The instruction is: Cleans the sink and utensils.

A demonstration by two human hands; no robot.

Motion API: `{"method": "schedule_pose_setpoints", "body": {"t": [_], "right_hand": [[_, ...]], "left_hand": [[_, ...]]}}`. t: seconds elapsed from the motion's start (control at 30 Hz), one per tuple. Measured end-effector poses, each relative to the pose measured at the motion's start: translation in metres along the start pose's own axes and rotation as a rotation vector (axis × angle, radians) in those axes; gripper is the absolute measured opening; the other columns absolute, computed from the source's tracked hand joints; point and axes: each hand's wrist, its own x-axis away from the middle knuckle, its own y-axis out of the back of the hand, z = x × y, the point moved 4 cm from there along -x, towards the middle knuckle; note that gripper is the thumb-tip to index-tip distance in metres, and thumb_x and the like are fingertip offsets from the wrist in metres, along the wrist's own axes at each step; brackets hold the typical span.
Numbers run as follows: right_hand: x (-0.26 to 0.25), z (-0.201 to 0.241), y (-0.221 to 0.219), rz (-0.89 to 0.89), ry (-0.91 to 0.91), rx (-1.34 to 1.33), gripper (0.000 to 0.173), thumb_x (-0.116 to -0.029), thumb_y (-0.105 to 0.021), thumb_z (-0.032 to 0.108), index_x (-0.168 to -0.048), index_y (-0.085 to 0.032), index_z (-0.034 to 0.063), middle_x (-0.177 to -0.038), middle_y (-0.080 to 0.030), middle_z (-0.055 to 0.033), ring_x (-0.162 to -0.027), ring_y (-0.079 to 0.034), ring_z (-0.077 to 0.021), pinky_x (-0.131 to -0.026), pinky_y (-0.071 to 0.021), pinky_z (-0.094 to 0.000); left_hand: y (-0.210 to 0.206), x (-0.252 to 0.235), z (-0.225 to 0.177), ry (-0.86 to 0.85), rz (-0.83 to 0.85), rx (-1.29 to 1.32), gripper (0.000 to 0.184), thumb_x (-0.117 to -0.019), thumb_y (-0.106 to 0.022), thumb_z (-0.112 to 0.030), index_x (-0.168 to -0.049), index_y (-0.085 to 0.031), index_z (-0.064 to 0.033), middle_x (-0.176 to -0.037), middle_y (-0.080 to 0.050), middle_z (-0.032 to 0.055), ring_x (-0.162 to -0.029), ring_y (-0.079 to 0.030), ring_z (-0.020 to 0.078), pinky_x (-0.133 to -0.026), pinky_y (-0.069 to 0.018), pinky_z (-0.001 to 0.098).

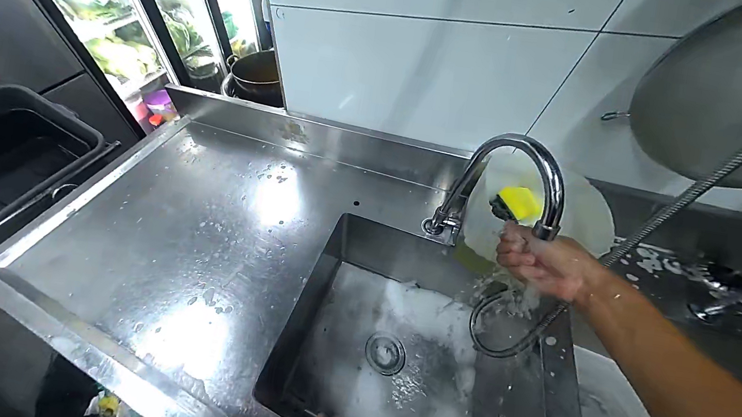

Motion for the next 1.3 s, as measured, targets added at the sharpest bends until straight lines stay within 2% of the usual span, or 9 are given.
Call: {"method": "schedule_pose_setpoints", "body": {"t": [0.2,0.3,0.4,0.53,0.67,0.8,1.0,1.2,1.3], "right_hand": [[0.056,-0.05,-0.068,0.132,-0.112,0.428,0.039,-0.112,-0.036,0.035,-0.09,-0.057,0.0115,-0.065,-0.049,0.0029,-0.046,-0.038,-0.0041,-0.042,-0.0322,-0.0185],[0.091,-0.071,-0.126,0.437,-0.213,0.588,0.038,-0.1136,-0.034,0.025,-0.108,-0.063,0.0012,-0.089,-0.07,-0.0053,-0.077,-0.072,-0.015,-0.075,-0.0618,-0.0322],[0.093,-0.079,-0.132,0.555,-0.178,0.658,0.037,-0.1133,-0.036,0.021,-0.119,-0.065,0.0005,-0.109,-0.073,-0.0065,-0.098,-0.073,-0.0135,-0.091,-0.0597,-0.0317],[0.068,-0.062,-0.059,0.102,0.046,0.324,0.032,-0.1111,-0.04,0.015,-0.131,-0.058,-0.0027,-0.117,-0.071,-0.0149,-0.1,-0.073,-0.0225,-0.091,-0.0594,-0.0371],[0.066,-0.009,0.007,-0.376,0.368,-0.04,0.033,-0.111,-0.038,0.025,-0.127,-0.06,0.0058,-0.109,-0.069,-0.0056,-0.093,-0.071,-0.0169,-0.085,-0.0603,-0.036],[0.067,0.023,-0.019,-0.286,0.455,-0.009,0.05,-0.1133,-0.019,0.036,-0.129,-0.058,0.0071,-0.125,-0.067,-0.0072,-0.11,-0.07,-0.0227,-0.095,-0.0585,-0.041],[0.041,0.001,-0.126,-0.02,0.415,-0.093,0.047,-0.1132,-0.02,0.028,-0.135,-0.053,0.0031,-0.125,-0.067,-0.0119,-0.111,-0.07,-0.0264,-0.098,-0.0589,-0.0442],[-0.033,-0.03,-0.143,0.481,0.413,-0.395,0.055,-0.1049,-0.04,0.057,-0.133,-0.065,0.0175,-0.127,-0.07,-0.0024,-0.117,-0.068,-0.0186,-0.096,-0.0581,-0.0371],[-0.094,-0.124,-0.105,0.258,0.116,-0.327,0.049,-0.1075,-0.036,0.049,-0.129,-0.063,0.0145,-0.124,-0.07,-0.0041,-0.111,-0.069,-0.0177,-0.092,-0.0586,-0.0348]], "left_hand": [[0.007,-0.083,-0.039,0.086,0.722,0.359,0.046,-0.107,-0.035,-0.036,-0.127,-0.067,-0.0106,-0.126,-0.068,0.0153,-0.122,-0.063,0.0353,-0.1,-0.0501,0.0589],[0.007,-0.134,-0.05,0.119,0.583,0.725,0.039,-0.1074,-0.041,-0.028,-0.124,-0.068,-0.0044,-0.119,-0.071,0.0195,-0.114,-0.067,0.0353,-0.098,-0.0525,0.0577],[0.037,-0.172,-0.057,0.109,0.396,0.952,0.036,-0.103,-0.052,-0.016,-0.13,-0.062,0.0065,-0.121,-0.068,0.0241,-0.112,-0.067,0.0319,-0.103,-0.0507,0.0485],[0.066,-0.193,-0.001,0.265,0.291,1.121,0.032,-0.1082,-0.046,-0.017,-0.124,-0.064,0.0031,-0.11,-0.072,0.018,-0.09,-0.074,0.0257,-0.084,-0.062,0.0439],[0.064,-0.172,0.104,0.344,-0.025,0.785,0.029,-0.1039,-0.051,-0.018,-0.116,-0.072,-0.0024,-0.111,-0.073,0.0149,-0.107,-0.069,0.0274,-0.1,-0.0534,0.0476],[0.059,-0.158,0.169,0.396,-0.389,0.385,0.035,-0.0885,-0.064,-0.025,-0.114,-0.072,-0.0025,-0.123,-0.065,0.0235,-0.119,-0.059,0.0452,-0.098,-0.0461,0.0634],[0.034,-0.203,0.174,0.393,-0.135,0.068,0.082,-0.076,-0.075,-0.057,-0.138,-0.061,-0.0041,-0.159,-0.033,0.0322,-0.152,-0.022,0.0482,-0.124,-0.0164,0.0594],[0.032,-0.219,0.174,0.422,-0.189,0.01,0.078,-0.0658,-0.082,-0.054,-0.128,-0.067,-0.0102,-0.157,-0.038,0.029,-0.152,-0.024,0.0467,-0.123,-0.0149,0.0635],[0.031,-0.221,0.172,0.427,-0.169,0.009,0.079,-0.0645,-0.081,-0.057,-0.126,-0.067,-0.0105,-0.158,-0.035,0.0295,-0.152,-0.023,0.0473,-0.123,-0.0139,0.0637]]}}
